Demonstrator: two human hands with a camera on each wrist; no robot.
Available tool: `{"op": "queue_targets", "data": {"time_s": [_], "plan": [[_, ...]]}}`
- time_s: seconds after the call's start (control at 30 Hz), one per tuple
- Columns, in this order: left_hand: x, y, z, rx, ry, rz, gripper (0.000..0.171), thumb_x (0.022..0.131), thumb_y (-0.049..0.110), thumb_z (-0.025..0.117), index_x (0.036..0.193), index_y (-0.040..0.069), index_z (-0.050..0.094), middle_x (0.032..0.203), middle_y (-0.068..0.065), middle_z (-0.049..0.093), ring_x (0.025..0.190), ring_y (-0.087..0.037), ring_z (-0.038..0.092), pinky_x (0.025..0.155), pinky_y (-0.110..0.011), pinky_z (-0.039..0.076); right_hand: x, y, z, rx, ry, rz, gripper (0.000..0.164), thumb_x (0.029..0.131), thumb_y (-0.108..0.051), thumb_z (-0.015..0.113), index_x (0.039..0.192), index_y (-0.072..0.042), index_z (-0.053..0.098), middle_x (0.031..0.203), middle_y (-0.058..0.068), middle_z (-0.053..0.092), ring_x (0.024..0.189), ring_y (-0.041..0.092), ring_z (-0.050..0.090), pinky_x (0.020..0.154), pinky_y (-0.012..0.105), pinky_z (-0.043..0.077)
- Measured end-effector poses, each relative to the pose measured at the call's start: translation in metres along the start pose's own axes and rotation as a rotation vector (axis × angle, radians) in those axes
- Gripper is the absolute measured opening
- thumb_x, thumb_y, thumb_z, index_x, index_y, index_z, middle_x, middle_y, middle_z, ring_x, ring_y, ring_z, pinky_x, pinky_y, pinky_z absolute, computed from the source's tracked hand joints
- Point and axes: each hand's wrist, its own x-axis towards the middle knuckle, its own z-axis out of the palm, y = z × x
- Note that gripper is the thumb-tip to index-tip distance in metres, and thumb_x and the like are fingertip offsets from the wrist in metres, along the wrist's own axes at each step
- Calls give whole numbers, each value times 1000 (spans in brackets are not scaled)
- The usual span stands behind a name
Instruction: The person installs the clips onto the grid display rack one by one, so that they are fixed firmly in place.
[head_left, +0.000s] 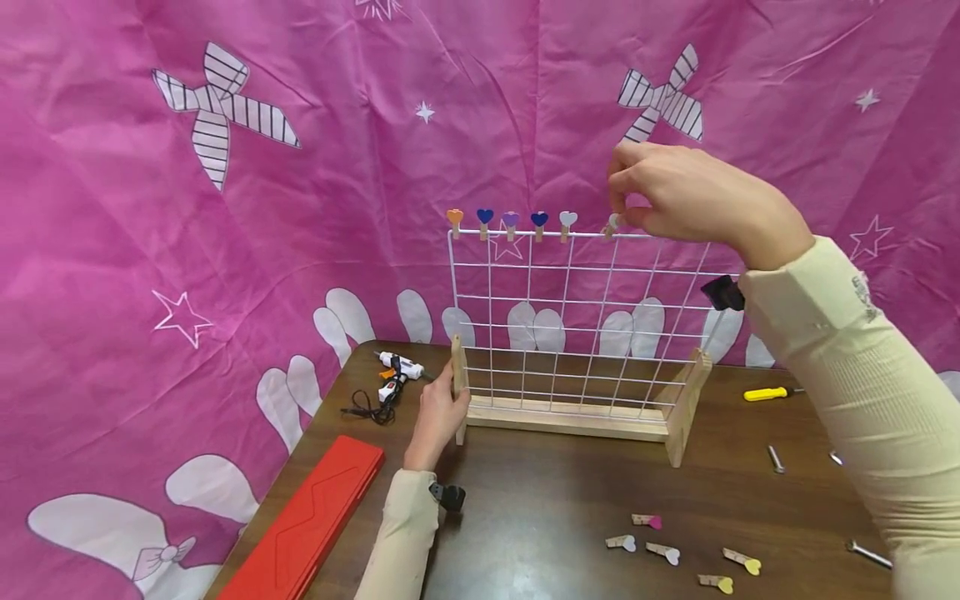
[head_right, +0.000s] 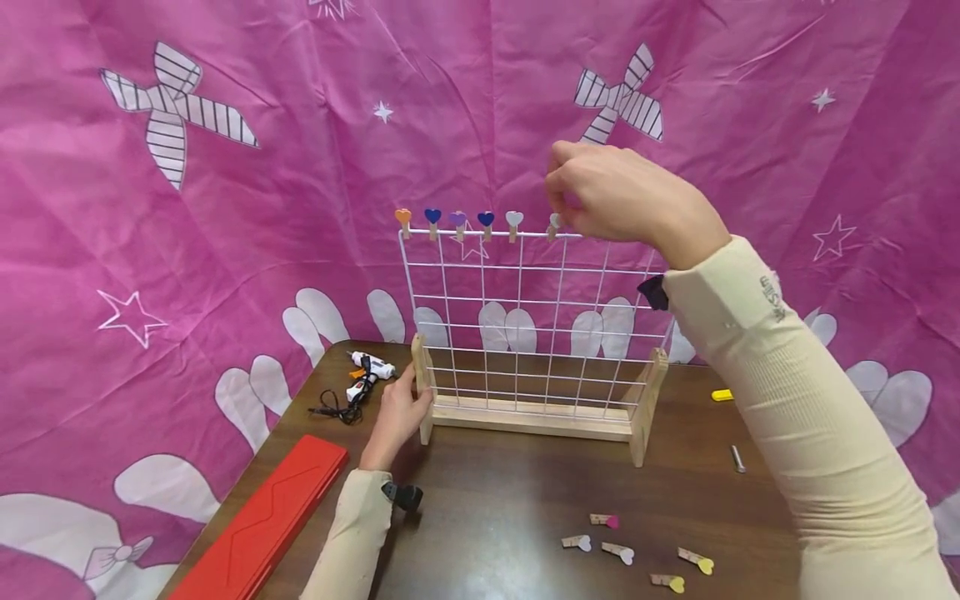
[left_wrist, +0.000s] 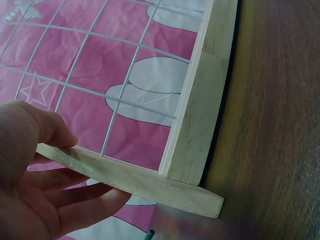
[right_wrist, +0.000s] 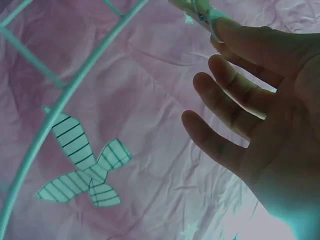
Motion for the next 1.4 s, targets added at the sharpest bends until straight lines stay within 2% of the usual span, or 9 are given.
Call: {"op": "queue_targets", "data": {"time_s": [0.3,0.37,0.57,0.77,1.0,1.17,1.4], "plan": [[-5,2,9,3,1,10,51,86,14,57,135,11,44,101,-15,65,79,-22,62,66,-41,52,19,3,6,-10,-130,74,14,77,1,57,73,-9,66,92,5,52,84,23,50,65,37,41],[-5,3,11,10,0,7,51,86,14,58,135,11,45,100,-15,65,78,-22,62,65,-41,52,20,5,8,-4,-153,89,11,76,0,60,72,-8,67,92,6,52,85,24,49,67,38,41],[-7,3,10,9,3,5,51,85,15,57,135,12,45,100,-16,65,77,-21,62,64,-39,52,20,6,15,-3,-155,122,5,78,-6,62,77,-9,67,88,6,51,80,24,50,64,42,43],[-8,-1,9,-8,7,18,50,85,13,58,134,14,45,96,-13,66,71,-19,60,60,-36,51,6,10,24,55,-75,185,12,81,-10,63,92,-5,66,89,8,53,78,25,52,69,43,43],[-5,-2,8,13,24,32,51,85,12,59,134,15,46,103,-15,66,83,-23,63,68,-42,51,-34,7,35,108,80,198,18,82,-8,64,99,-3,63,97,8,54,83,25,51,73,43,42],[1,-1,5,19,25,19,50,86,14,59,134,15,45,107,-17,64,89,-28,63,73,-47,51,-65,-3,52,136,183,143,20,77,-4,69,96,-6,64,93,3,56,79,20,53,70,39,44],[2,0,4,19,7,-21,51,87,15,58,136,15,43,111,-18,62,91,-28,62,73,-48,51,-106,-13,92,162,294,32,22,72,-5,69,93,-10,64,91,-4,57,78,9,52,68,27,39]]}}
